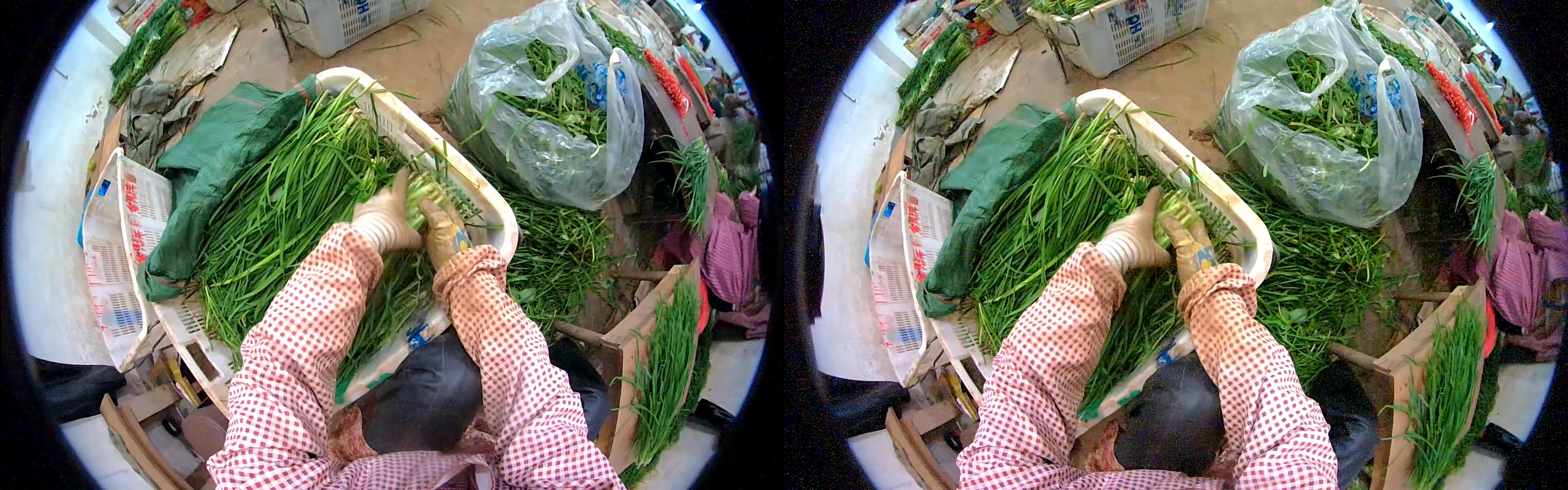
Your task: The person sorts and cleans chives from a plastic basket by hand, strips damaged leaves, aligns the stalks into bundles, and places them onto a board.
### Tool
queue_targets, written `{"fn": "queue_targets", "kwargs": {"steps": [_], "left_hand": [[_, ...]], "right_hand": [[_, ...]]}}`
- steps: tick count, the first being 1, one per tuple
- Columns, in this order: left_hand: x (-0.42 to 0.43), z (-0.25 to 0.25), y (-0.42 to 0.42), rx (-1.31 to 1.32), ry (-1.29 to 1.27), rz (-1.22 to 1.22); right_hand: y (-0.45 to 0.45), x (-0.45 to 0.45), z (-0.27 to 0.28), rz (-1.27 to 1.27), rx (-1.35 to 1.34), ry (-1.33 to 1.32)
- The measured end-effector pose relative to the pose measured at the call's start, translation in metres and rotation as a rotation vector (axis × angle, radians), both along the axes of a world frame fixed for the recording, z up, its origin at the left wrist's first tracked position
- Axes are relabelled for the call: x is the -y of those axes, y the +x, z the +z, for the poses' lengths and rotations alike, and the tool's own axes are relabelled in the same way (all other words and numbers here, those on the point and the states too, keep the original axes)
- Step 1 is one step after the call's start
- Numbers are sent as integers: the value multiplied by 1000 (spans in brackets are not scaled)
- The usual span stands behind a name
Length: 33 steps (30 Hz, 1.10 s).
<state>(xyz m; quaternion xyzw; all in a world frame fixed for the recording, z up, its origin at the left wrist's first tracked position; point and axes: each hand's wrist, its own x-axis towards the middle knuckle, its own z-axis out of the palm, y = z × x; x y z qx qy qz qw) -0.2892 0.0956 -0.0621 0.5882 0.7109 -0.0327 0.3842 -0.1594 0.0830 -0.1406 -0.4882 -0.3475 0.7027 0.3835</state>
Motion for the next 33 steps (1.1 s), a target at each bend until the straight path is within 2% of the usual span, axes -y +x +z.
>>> {"fn": "queue_targets", "kwargs": {"steps": [1, 2, 4, 6, 7, 10, 12, 13, 14, 16, 19, 20, 22, 24, 26, 30, 31, 32, 33], "left_hand": [[-8, -4, -7, 63, -48, 46], [-17, -25, -13, 40, -15, 128], [-39, -57, -28, 46, -17, 235], [-45, -70, -32, 63, -13, 264], [-44, -71, -29, 54, 25, 267], [-46, -77, -34, 53, 45, 248], [-49, -90, -42, 36, 84, 259], [-45, -79, -45, 142, 90, 327], [-38, -69, -48, 247, 93, 391], [-26, -70, -57, 397, 205, 526], [-9, -71, -70, 602, 342, 667], [-2, -68, -73, 597, 340, 659], [11, -54, -77, 896, 381, 742], [23, -32, -79, 976, 367, 756], [32, -20, -85, 1040, 328, 708], [36, -32, -96, 1169, 271, 701], [33, -31, -92, 1188, 233, 661], [31, -34, -88, 1192, 235, 663], [27, -37, -84, 1167, 232, 659]], "right_hand": [[-4, 3, -2, -94, 198, -51], [-3, 2, -3, -96, 197, -52], [0, -3, -6, -273, 105, -107], [18, -16, -34, -307, -267, -344], [21, -17, -45, -216, -467, -313], [13, -15, -35, -121, -878, -395], [-13, -5, 24, -134, -20, -362], [-13, -6, 23, 11, 63, -381], [-13, -8, 14, 93, 36, -448], [-18, -4, 39, 158, 191, -421], [-17, -11, 27, 110, 152, -572], [-14, -12, 14, 104, 144, -573], [-2, -16, -23, 53, -311, -693], [0, -13, -15, -256, -458, -587], [-5, -25, -9, -368, -241, -444], [11, -33, -32, -154, -574, -445], [-16, -9, 3, -212, 45, -14], [-21, -9, 9, -209, 49, -12], [-25, -10, 12, -100, 66, -21]]}}
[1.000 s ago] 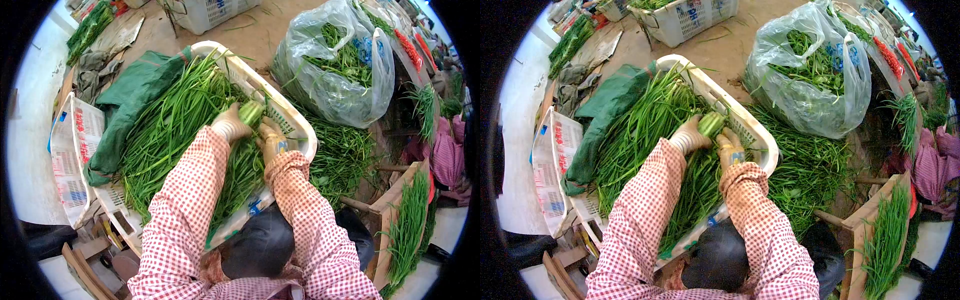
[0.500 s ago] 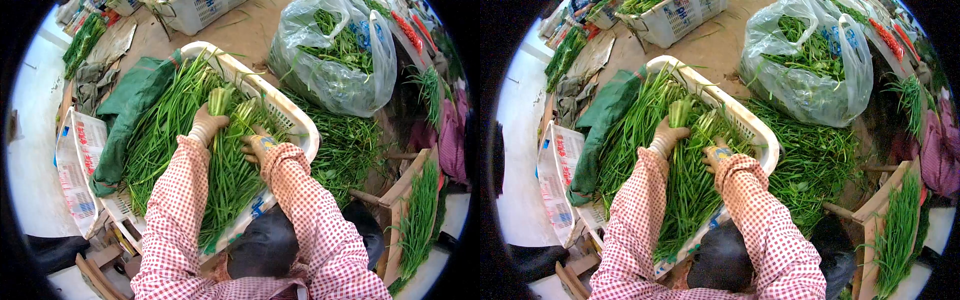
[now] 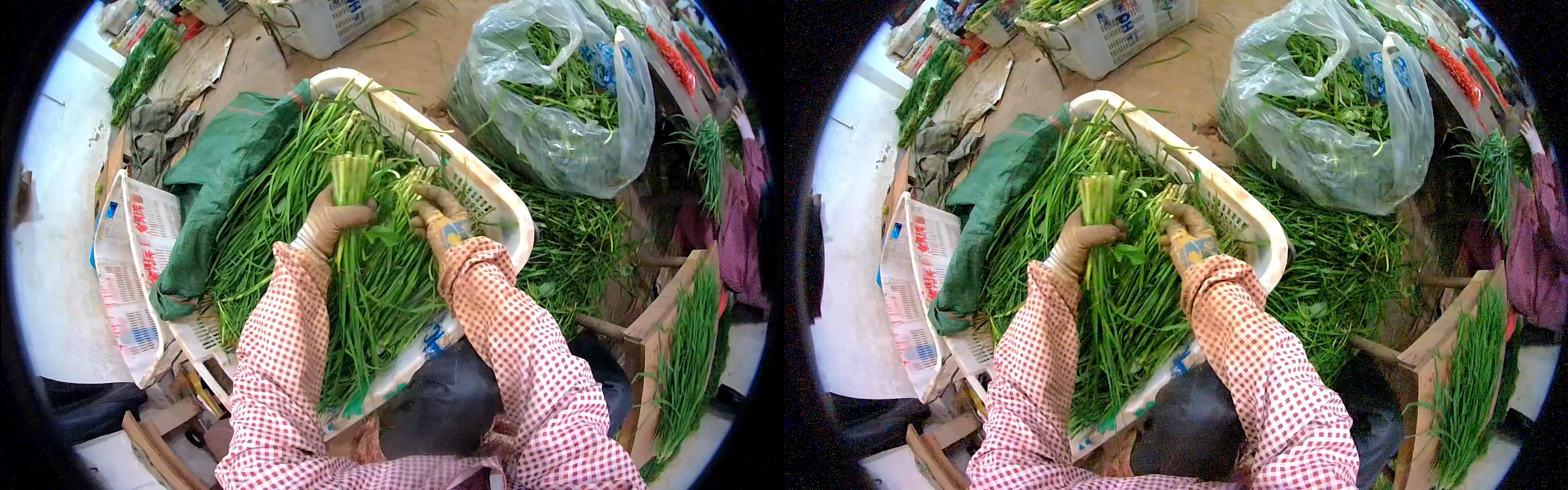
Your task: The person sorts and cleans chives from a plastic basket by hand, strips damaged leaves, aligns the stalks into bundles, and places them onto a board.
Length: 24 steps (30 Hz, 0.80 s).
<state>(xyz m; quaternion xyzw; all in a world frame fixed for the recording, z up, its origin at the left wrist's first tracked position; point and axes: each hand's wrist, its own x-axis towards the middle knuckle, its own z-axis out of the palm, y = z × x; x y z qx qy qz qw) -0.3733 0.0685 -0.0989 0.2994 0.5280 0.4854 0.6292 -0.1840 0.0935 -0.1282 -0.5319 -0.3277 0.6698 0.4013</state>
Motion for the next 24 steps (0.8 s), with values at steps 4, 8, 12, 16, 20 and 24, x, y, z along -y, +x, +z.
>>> {"fn": "queue_targets", "kwargs": {"steps": [4, 8, 12, 16, 20, 24], "left_hand": [[-9, -9, 6, -90, -11, -40], [-6, -12, 13, -287, 22, -51], [5, -16, 46, -887, 135, -51], [31, 27, 93, -1088, 5, -449], [54, 41, 69, -776, 340, -593], [43, 49, 42, -593, 222, -281]], "right_hand": [[-14, -24, -25, 224, 77, -69], [-5, -24, -15, 263, 25, -52], [-3, 4, -4, 228, -263, 205], [-1, 32, -2, 11, -69, 106], [25, 56, 5, -67, -485, -42], [20, 65, 24, 6, -266, 9]]}}
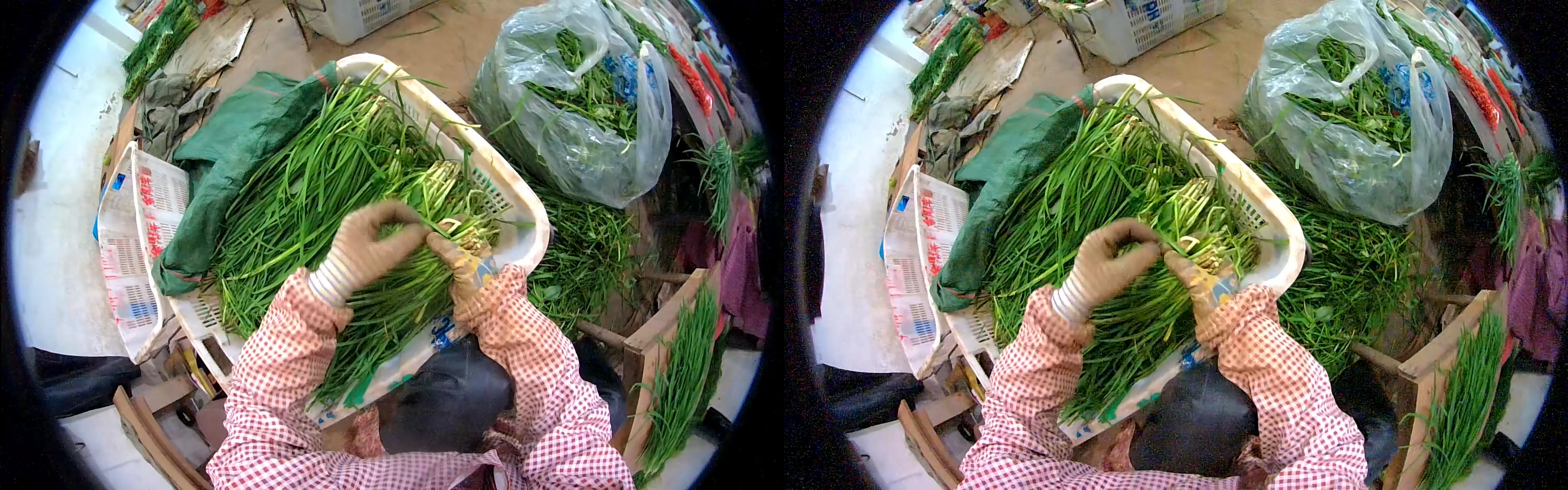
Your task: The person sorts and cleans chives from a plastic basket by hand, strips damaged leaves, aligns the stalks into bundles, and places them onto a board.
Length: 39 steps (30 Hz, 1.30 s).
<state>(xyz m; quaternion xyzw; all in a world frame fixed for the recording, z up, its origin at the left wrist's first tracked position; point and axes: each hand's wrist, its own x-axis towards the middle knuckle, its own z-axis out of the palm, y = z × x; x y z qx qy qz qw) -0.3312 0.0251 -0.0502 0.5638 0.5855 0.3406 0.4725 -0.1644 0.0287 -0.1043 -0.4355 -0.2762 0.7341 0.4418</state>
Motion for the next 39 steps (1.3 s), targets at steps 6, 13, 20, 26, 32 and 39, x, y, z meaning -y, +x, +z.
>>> {"fn": "queue_targets", "kwargs": {"steps": [6, 13, 20, 26, 32, 39], "left_hand": [[-31, -71, -4, -809, 4, -543], [-38, -92, -6, -973, -249, -553], [-33, -83, 12, -1079, -468, -382], [-11, 65, 57, -1372, -155, -264], [96, 156, 149, -55, 44, -627], [168, 127, 273, 1608, -561, -586]], "right_hand": [[17, 23, 44, 372, 32, 193], [101, 20, 113, -29, -401, 266], [295, 34, 225, -508, -422, 607], [382, 44, 239, -732, -207, 869], [339, 79, 241, -797, -181, 876], [227, 177, 215, -525, 923, 1366]]}}
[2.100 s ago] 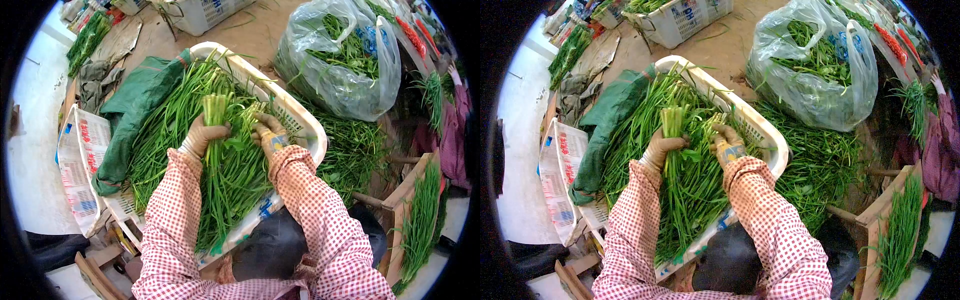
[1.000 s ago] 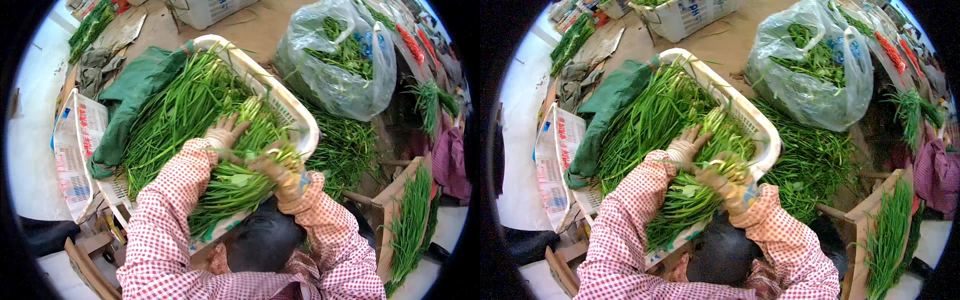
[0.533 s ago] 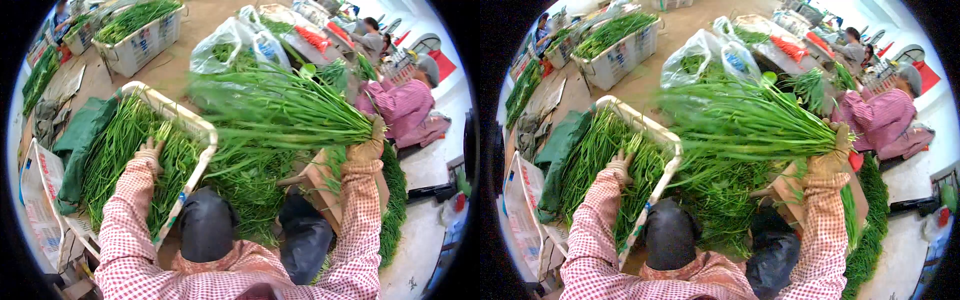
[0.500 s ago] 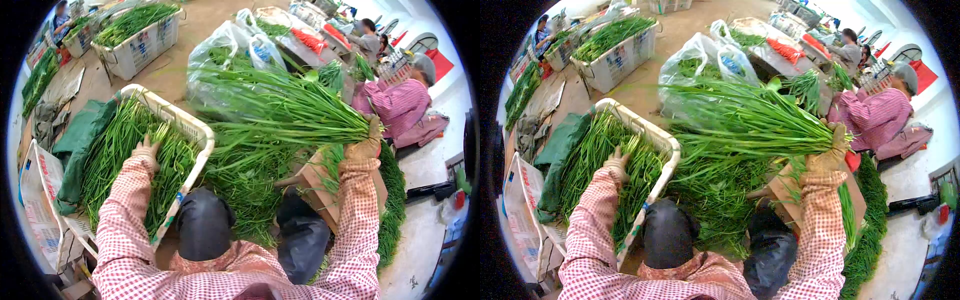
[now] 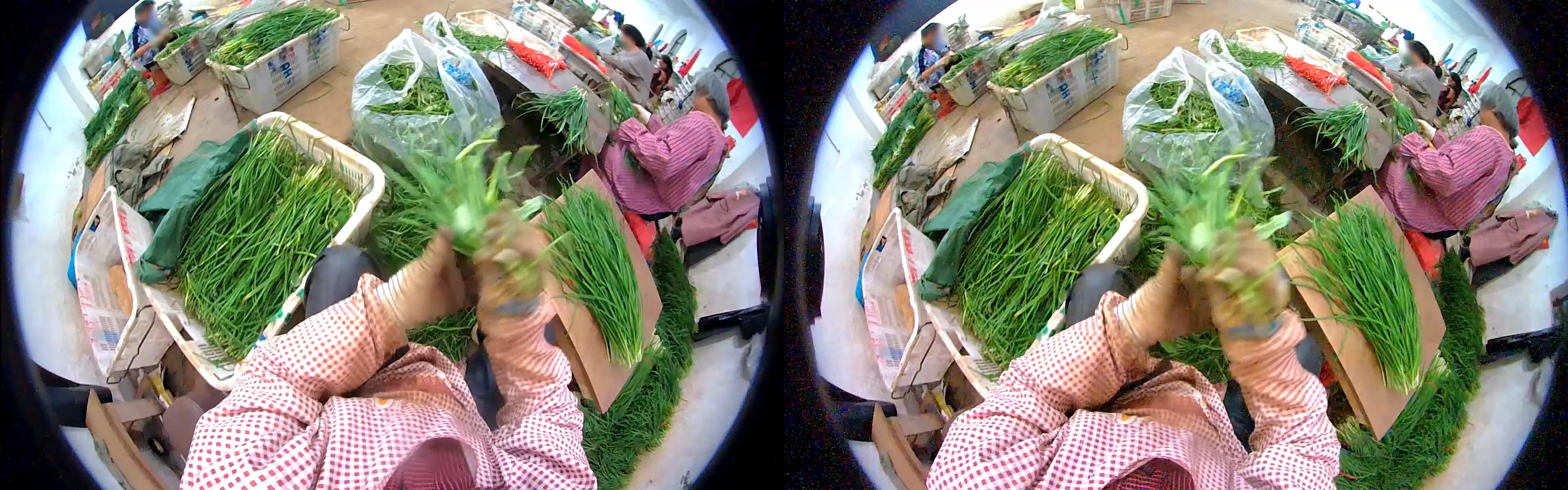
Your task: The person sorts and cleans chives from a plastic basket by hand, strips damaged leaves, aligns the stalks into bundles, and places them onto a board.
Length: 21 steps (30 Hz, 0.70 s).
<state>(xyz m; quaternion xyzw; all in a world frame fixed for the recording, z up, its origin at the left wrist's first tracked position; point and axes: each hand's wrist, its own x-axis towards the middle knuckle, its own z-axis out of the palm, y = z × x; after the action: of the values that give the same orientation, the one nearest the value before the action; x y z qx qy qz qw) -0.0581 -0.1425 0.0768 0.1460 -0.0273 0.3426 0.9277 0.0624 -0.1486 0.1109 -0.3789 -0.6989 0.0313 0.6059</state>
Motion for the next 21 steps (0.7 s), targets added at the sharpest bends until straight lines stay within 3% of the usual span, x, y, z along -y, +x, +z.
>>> {"fn": "queue_targets", "kwargs": {"steps": [1, 3, 4, 6, 8, 9, 10, 11, 12, 13, 14, 16, 19, 21], "left_hand": [[3, 8, -11, 0, -88, 59], [5, -33, -27, 259, -388, -294], [6, -52, -30, 413, -439, -481], [6, -72, -34, 440, -328, -466], [14, -32, -52, -358, -311, -179], [16, -19, -51, -417, -147, -94], [16, -14, -50, -468, 14, -5], [12, -20, -50, -463, 20, -6], [6, -29, -53, -558, 123, 18], [3, -38, -54, -654, 226, 39], [3, -37, -51, -659, 231, 23], [2, -35, -39, -736, 358, 68], [11, -24, -23, -779, 438, 80], [9, -23, -15, -837, 632, 210]], "right_hand": [[-3, 7, -8, 182, 143, 79], [-5, 16, -37, 465, 374, 88], [-4, 23, -50, 566, 466, 14], [-6, 39, -35, 618, 492, -53], [-4, 52, -7, 725, 583, -202], [5, 56, 4, 831, 548, -396], [19, 58, 16, 807, 463, -448], [36, 60, 26, 782, 377, -499], [53, 68, 30, 528, 294, -573], [66, 72, 8, 323, -133, -750], [80, 67, 1, 161, -101, -681], [74, 65, 21, 125, -118, -652], [56, 58, 47, 175, -38, -809], [52, 34, 39, 86, 152, -715]]}}
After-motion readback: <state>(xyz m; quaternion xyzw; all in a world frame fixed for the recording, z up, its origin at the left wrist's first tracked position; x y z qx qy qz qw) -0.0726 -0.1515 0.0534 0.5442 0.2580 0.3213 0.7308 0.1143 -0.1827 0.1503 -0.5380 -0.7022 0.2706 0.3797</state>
